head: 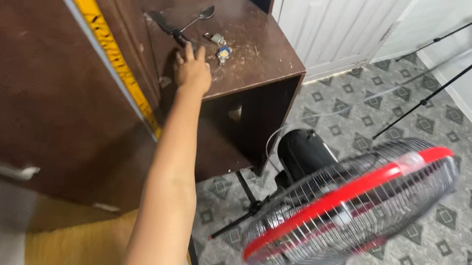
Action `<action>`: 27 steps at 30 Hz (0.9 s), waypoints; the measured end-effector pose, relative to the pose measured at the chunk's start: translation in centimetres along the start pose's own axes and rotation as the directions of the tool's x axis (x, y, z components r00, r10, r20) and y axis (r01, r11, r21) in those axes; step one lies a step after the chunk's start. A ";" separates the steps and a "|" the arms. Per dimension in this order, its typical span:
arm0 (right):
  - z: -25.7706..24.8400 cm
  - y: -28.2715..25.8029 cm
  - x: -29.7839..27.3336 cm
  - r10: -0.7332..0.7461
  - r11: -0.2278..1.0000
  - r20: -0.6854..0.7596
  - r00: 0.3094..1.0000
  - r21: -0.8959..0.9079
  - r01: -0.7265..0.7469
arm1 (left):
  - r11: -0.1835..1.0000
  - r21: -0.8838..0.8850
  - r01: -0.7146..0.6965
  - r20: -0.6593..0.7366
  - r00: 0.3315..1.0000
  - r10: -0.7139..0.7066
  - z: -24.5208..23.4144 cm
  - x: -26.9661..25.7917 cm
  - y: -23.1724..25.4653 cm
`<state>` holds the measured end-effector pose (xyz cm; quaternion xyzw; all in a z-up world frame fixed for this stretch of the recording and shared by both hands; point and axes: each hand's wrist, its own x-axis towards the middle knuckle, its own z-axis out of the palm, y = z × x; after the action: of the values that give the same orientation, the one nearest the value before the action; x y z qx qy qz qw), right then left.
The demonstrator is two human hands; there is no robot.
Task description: The person uses a hex key to loosen and tighten screws on the rear housing of a standing electric fan. They repeatedly adjust the tool and reposition their hands while working on the fan's motor assembly.
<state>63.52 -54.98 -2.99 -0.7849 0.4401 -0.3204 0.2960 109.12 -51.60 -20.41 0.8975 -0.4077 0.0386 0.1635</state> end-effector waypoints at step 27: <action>-44.8 17.7 -65.8 0.469 0.834 -0.316 0.825 0.466 -0.296 | 0.690 -0.724 -0.002 -0.329 0.880 -0.343 -25.1 -55.0 7.3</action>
<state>-6.36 -12.94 -4.44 -0.5143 0.5697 -0.4952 0.4070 68.70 -8.35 -5.98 0.7675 -0.2551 0.0657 0.5845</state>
